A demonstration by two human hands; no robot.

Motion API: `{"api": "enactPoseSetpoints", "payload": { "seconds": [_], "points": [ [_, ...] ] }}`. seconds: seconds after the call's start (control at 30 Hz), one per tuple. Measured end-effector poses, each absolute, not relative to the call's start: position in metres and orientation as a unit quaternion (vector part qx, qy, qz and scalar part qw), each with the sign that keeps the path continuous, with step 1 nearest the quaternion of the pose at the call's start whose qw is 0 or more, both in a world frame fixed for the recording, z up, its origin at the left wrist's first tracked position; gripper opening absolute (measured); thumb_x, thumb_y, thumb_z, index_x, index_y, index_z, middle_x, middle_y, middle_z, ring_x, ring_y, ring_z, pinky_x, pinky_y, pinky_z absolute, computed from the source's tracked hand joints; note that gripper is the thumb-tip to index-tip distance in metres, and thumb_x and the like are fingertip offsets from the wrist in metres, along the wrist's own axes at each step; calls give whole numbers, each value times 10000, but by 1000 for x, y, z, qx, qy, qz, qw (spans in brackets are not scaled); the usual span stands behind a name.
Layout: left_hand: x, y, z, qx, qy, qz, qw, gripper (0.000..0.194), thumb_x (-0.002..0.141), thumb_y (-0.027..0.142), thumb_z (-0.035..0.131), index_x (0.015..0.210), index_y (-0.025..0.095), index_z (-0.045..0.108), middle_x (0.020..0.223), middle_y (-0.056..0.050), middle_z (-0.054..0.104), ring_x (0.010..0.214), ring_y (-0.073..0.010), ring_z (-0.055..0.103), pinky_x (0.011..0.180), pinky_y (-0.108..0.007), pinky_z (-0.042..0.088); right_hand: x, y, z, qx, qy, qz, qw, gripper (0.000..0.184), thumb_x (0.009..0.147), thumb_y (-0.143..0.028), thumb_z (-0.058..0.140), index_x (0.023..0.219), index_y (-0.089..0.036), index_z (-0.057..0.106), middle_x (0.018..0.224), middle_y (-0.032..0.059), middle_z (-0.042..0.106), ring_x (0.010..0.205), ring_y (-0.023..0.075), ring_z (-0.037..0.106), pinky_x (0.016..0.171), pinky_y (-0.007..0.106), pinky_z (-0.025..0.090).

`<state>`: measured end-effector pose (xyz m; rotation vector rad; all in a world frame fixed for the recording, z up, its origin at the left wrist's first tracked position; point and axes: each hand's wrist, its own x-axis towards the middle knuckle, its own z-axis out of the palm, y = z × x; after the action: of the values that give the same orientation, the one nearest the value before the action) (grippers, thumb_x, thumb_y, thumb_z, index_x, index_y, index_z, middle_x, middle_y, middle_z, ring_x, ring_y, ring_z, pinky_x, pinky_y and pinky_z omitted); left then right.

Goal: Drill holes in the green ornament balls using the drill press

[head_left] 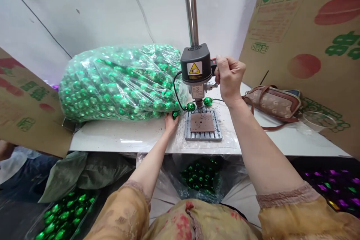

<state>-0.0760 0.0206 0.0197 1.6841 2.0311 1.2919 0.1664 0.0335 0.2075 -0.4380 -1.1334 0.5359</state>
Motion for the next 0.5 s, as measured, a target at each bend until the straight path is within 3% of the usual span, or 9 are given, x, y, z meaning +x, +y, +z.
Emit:
{"api": "enactPoseSetpoints", "payload": {
  "seconds": [0.1, 0.17, 0.3, 0.4, 0.5],
  "points": [
    [-75, 10, 20, 557, 678, 465, 117, 352, 804, 283, 695, 1127, 142, 693, 1227, -156, 641, 1191, -310, 594, 1059, -424, 455, 166, 33, 207, -197, -521, 255, 791, 623, 792, -627, 670, 479, -203, 337, 453, -73, 288, 438, 37, 248, 426, 253, 189],
    [-70, -6, 21, 548, 659, 493, 151, 381, 864, 379, 645, 1172, 157, 680, 1184, -125, 673, 1099, -252, 633, 963, -361, 508, 165, 34, 207, -198, -518, 251, 793, 626, 790, -650, 656, 486, -204, 341, 462, -70, 281, 445, 39, 248, 426, 253, 196],
    [-44, -40, 27, 489, 533, 573, 384, 574, 879, 579, 628, 1322, 215, 604, 1117, -81, 695, 838, -145, 651, 670, -232, 510, 162, 34, 208, -200, -515, 246, 797, 656, 772, -720, 618, 478, -206, 336, 452, -65, 278, 438, 42, 229, 425, 267, 188],
    [-23, -42, 30, 439, 460, 592, 495, 615, 823, 583, 712, 1309, 227, 592, 1100, -69, 703, 836, -133, 659, 700, -237, 526, 162, 31, 209, -205, -516, 237, 797, 669, 771, -744, 595, 477, -208, 324, 447, -62, 281, 434, 45, 234, 432, 275, 194],
    [-13, -26, 29, 410, 473, 604, 494, 618, 749, 524, 810, 1228, 187, 614, 1091, -79, 723, 893, -150, 685, 801, -274, 545, 163, 25, 211, -213, -525, 237, 789, 631, 813, -683, 601, 494, -208, 336, 461, -61, 292, 438, 48, 253, 444, 278, 213]
  ]
}}
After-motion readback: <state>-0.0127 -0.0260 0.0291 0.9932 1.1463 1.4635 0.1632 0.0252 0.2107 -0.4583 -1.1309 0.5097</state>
